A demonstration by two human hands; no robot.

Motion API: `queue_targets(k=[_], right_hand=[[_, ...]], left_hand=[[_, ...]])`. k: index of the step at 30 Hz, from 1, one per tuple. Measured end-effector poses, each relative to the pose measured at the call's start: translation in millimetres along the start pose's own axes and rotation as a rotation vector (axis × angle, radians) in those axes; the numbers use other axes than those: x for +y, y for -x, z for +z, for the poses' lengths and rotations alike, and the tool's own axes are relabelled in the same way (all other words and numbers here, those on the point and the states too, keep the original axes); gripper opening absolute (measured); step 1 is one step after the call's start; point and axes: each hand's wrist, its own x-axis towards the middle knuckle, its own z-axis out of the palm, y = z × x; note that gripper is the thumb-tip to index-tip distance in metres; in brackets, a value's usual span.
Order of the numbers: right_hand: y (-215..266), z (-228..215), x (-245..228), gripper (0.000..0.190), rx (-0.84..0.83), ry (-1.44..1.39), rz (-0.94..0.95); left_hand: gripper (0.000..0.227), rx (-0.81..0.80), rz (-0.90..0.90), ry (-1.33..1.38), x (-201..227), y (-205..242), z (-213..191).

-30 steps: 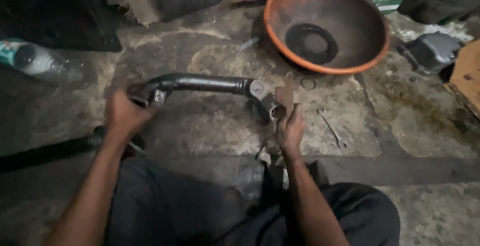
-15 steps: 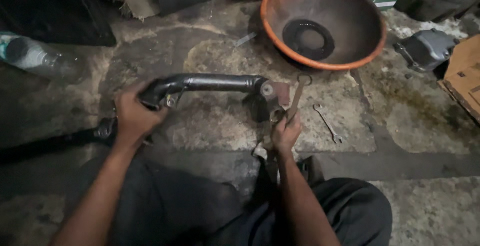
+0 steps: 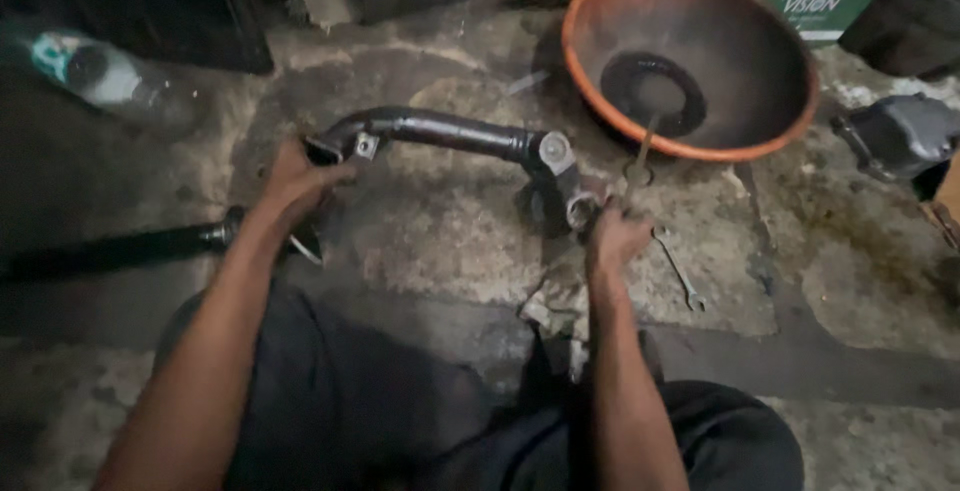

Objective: The person cleans and sands a steering column component by hand and with a small sanding block, then fits a metal bracket onto the joint.

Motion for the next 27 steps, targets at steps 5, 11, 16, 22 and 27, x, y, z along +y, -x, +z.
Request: queue_targets(k=[5, 11, 16, 22, 27], right_hand=[[-50, 6, 6, 0.037, -0.152, -0.247, 0.078], [-52, 8, 29, 0.019, -0.274, -0.109, -0.151], [-40, 18, 48, 0.020, -0.229, -0.529, 0.335], [-10, 15, 62, 0.018, 0.056, -0.288, -0.069], [-5, 11, 59, 0.031, 0.036, -0.189, 0.216]], left_hand=[[0.080, 0.108, 0.333, -0.190, -15, 39, 17], [0.082, 0.106, 0.361, -0.230, -4, 70, 22], [0.083, 0.085, 0.495, -0.197, 13, 68, 32], [0.086, 0.158, 0.719, -0.303, 24, 35, 52], [0.084, 0.157, 0.696, -0.372, 39, 61, 51]])
